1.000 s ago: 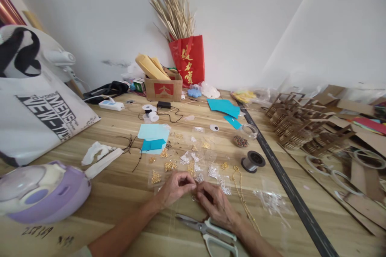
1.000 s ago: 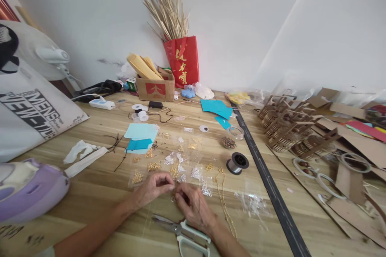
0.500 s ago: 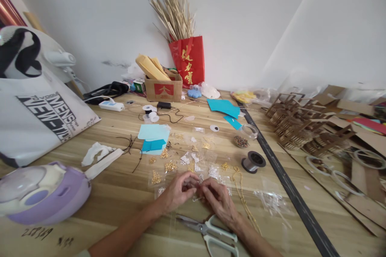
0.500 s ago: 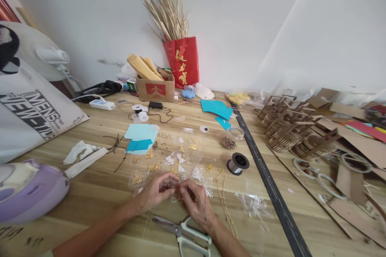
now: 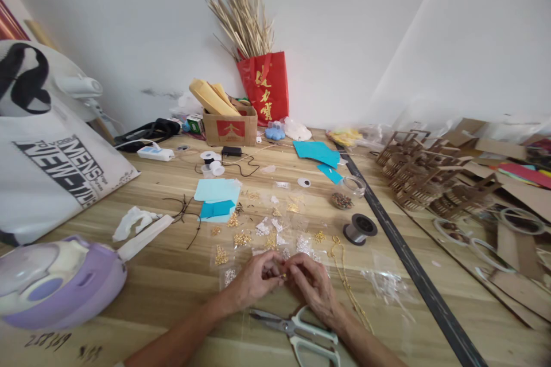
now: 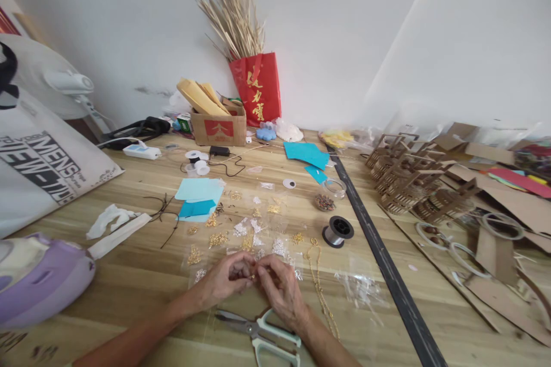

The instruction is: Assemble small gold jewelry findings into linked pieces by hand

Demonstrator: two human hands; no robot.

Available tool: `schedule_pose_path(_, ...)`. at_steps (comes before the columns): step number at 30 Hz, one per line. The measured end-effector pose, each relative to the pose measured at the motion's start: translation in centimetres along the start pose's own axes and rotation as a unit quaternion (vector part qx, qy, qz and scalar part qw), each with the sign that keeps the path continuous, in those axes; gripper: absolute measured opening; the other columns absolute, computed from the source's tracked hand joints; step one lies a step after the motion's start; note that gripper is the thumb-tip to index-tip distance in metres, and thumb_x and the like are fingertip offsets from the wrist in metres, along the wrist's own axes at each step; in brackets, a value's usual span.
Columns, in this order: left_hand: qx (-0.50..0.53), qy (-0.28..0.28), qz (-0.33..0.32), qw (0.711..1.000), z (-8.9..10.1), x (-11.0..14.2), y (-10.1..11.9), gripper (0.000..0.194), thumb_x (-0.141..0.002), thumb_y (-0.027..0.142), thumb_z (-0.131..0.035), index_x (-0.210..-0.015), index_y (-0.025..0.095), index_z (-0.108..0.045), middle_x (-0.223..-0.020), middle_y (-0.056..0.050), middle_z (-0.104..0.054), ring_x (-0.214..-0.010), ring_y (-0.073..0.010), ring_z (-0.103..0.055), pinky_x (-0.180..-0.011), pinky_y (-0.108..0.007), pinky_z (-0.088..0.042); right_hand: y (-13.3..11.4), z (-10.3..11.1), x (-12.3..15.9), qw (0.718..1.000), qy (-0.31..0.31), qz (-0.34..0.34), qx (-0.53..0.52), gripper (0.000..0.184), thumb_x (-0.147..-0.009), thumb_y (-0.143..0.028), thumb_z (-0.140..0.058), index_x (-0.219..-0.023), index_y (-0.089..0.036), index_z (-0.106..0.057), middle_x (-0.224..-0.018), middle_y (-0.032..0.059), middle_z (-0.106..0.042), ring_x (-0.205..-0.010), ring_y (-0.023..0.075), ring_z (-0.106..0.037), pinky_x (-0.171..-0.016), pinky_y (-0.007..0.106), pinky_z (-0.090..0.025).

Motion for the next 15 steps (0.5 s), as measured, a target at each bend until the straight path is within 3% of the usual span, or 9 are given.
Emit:
schedule_pose_path(8,-0.089,0.047,-0.017,0.995,0.9,0.1,0.4,0.017,-0.071,0.018,-0.064,-0.087,0.015,-0.059,-0.061,0.002,-0.058,-0.058,-0.0124,-0.051,-0.055,-0.022,-0.039,-0.8,0.2,-0.2,0.998,0.014,0.026,0.057,0.022,-0.093,-0.03,-0.044,-0.083,-0.018,-0.058,-0.071,0.0035,-0.061,-0.063,0.014,-0.056,-0.056,0.023,-0.042)
schedule_pose_path(12,-0.076,0.043,-0.03,0.996,0.9,0.2,1.8,0.014,-0.076,0.028,-0.062,-0.078,0.014,-0.059,-0.064,0.0,-0.059,-0.06,-0.0128,-0.053,-0.055,-0.022,-0.04,-0.5,0.0,-0.2,0.998,0.008,0.022,0.058,0.022,-0.093,-0.031,-0.044,-0.083,-0.018,-0.059,-0.07,0.0029,-0.061,-0.063,0.0139,-0.057,-0.058,0.023,-0.043)
schedule_pose_path(15,-0.025,0.018,-0.02,0.999,0.6,0.3,2.1,0.025,-0.08,0.038,-0.057,-0.075,0.014,-0.057,-0.062,0.0,-0.057,-0.057,-0.0121,-0.053,-0.054,-0.022,-0.041,-0.3,-0.1,-0.3,0.999,0.003,0.013,0.048,0.023,-0.093,-0.031,-0.044,-0.083,-0.018,-0.059,-0.068,0.002,-0.061,-0.06,0.0134,-0.057,-0.058,0.023,-0.043)
Point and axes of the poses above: each hand's wrist, its own x-axis away from the middle knuckle, its own z-axis out of the back of the hand, y = z × x, the point moved 10 cm from there along -x, towards the middle knuckle
